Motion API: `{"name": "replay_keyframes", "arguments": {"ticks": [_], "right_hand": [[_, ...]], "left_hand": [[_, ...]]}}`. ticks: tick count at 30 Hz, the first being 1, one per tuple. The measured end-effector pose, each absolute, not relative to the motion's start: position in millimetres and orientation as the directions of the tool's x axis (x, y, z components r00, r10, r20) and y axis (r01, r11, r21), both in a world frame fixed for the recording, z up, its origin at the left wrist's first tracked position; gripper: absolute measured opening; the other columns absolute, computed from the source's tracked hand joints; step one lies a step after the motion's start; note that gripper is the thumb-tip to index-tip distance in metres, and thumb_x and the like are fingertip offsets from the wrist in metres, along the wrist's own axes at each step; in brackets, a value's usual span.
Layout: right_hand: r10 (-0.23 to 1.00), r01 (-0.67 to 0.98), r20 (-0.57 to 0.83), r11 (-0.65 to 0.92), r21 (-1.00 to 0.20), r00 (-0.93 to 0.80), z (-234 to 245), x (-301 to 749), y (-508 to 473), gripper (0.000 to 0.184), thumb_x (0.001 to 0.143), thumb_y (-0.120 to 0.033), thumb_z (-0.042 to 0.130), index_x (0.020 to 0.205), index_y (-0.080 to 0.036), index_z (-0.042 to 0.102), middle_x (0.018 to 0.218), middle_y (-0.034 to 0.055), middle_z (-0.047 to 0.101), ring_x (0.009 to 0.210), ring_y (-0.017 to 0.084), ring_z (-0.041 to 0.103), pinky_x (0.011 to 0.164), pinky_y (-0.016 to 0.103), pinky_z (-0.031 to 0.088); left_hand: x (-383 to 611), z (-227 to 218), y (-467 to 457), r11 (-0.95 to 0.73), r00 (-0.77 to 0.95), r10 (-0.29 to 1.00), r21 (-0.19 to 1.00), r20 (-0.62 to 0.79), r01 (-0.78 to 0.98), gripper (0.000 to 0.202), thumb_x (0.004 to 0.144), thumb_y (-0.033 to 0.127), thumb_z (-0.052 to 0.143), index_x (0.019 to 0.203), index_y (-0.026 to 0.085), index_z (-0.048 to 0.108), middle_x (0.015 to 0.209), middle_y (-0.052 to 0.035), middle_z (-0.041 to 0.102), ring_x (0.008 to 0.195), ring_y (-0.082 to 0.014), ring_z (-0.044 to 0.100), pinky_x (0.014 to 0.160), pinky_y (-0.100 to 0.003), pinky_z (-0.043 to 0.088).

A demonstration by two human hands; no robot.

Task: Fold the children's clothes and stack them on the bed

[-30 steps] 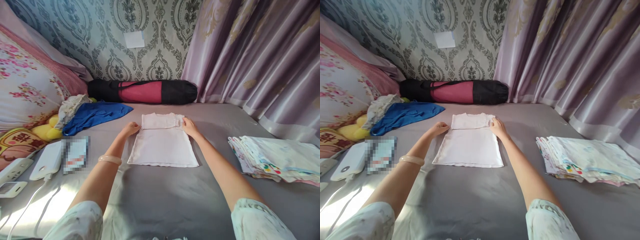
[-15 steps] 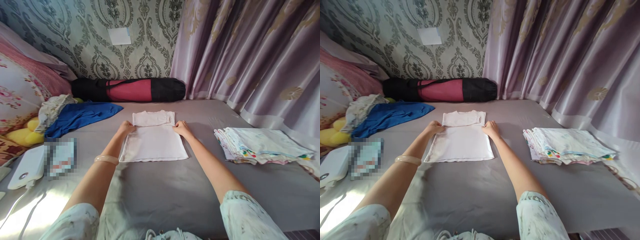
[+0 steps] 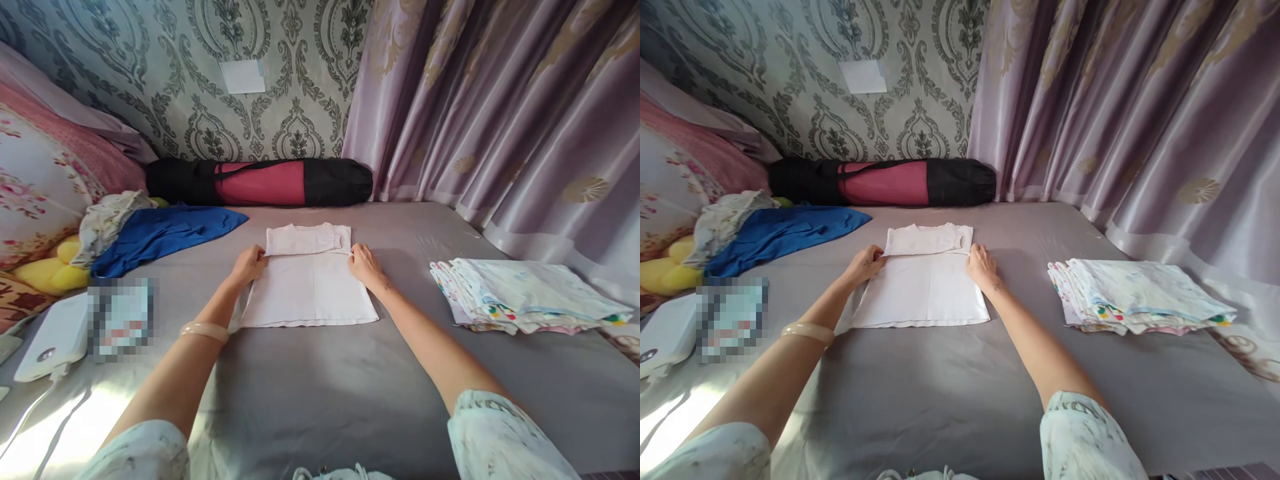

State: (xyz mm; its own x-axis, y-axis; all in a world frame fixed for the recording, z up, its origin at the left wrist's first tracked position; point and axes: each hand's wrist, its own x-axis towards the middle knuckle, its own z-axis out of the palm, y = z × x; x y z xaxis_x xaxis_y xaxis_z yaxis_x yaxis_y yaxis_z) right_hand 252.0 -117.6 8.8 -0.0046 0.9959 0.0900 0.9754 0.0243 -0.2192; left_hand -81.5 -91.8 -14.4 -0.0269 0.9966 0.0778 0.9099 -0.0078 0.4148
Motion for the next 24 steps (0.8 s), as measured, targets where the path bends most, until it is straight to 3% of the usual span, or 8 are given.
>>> {"name": "replay_keyframes", "arguments": {"ticks": [2, 5, 10, 13, 18, 24], "right_hand": [[0.994, 0.977, 0.086, 0.086, -0.196, -0.070, 7.5, 257.3, -120.4, 0.029, 0.096, -0.018, 0.038, 0.119, -0.015, 0.054, 0.121, 0.0149, 0.058, 0.103, 0.026, 0.061, 0.082, 0.035, 0.047], [0.987, 0.968, 0.060, 0.155, -0.199, -0.146, 8.8, 268.4, -122.2, 0.029, 0.097, -0.021, 0.039, 0.122, -0.017, 0.054, 0.125, 0.0141, 0.056, 0.107, 0.025, 0.060, 0.085, 0.034, 0.047], [0.974, 0.954, 0.100, 0.220, -0.206, -0.203, 15.8, 271.2, -120.2, 0.033, 0.096, -0.021, 0.040, 0.124, -0.016, 0.055, 0.124, 0.0149, 0.059, 0.116, 0.027, 0.056, 0.095, 0.036, 0.045], [0.936, 0.930, 0.201, 0.324, -0.171, -0.289, 12.6, 256.0, -115.3, 0.042, 0.099, -0.024, 0.031, 0.134, -0.011, 0.051, 0.139, 0.0177, 0.053, 0.130, 0.027, 0.047, 0.107, 0.039, 0.036], [0.858, 0.855, 0.166, 0.506, -0.114, -0.486, -8.3, 232.7, -103.9, 0.060, 0.100, -0.037, 0.026, 0.150, -0.005, 0.032, 0.160, 0.0153, 0.024, 0.149, 0.027, 0.015, 0.121, 0.045, 0.010], [0.874, 0.854, 0.052, 0.483, -0.193, -0.483, -24.3, 236.6, -94.6, 0.067, 0.100, -0.046, 0.017, 0.154, -0.009, 0.025, 0.163, 0.0119, 0.016, 0.150, 0.024, 0.009, 0.122, 0.044, 0.009]], "left_hand": [[-93.7, -22.0, -93.8, -0.228, 0.157, 0.966, 0.387, 0.207, 0.893, 0.030, 0.085, 0.037, 0.050, 0.107, 0.019, 0.058, 0.090, -0.0061, 0.065, 0.088, -0.0216, 0.062, 0.084, -0.034, 0.047], [-111.0, -27.9, -96.8, -0.391, 0.295, 0.907, 0.343, 0.299, 0.854, 0.039, 0.089, 0.048, 0.046, 0.114, 0.019, 0.056, 0.093, -0.0072, 0.064, 0.089, -0.0220, 0.062, 0.086, -0.036, 0.047], [-114.1, -20.4, -96.2, -0.396, 0.322, 0.900, 0.245, 0.293, 0.885, 0.045, 0.093, 0.050, 0.041, 0.121, 0.018, 0.055, 0.106, -0.0118, 0.063, 0.099, -0.0264, 0.062, 0.088, -0.040, 0.048], [-91.3, -13.1, -93.4, -0.363, 0.290, 0.893, 0.171, 0.344, 0.916, 0.045, 0.096, 0.042, 0.033, 0.127, 0.017, 0.053, 0.121, -0.0161, 0.061, 0.114, -0.0292, 0.058, 0.096, -0.044, 0.046], [-45.5, -14.6, -95.9, -0.446, 0.415, 0.881, 0.109, 0.226, 0.888, 0.057, 0.099, 0.044, 0.026, 0.143, 0.012, 0.042, 0.149, -0.0171, 0.045, 0.143, -0.0287, 0.034, 0.116, -0.047, 0.027], [-43.7, -25.1, -102.4, -0.356, 0.352, 0.934, 0.104, 0.058, 0.929, 0.070, 0.099, 0.055, 0.017, 0.153, 0.013, 0.029, 0.159, -0.0144, 0.028, 0.147, -0.0288, 0.024, 0.117, -0.047, 0.025]]}}
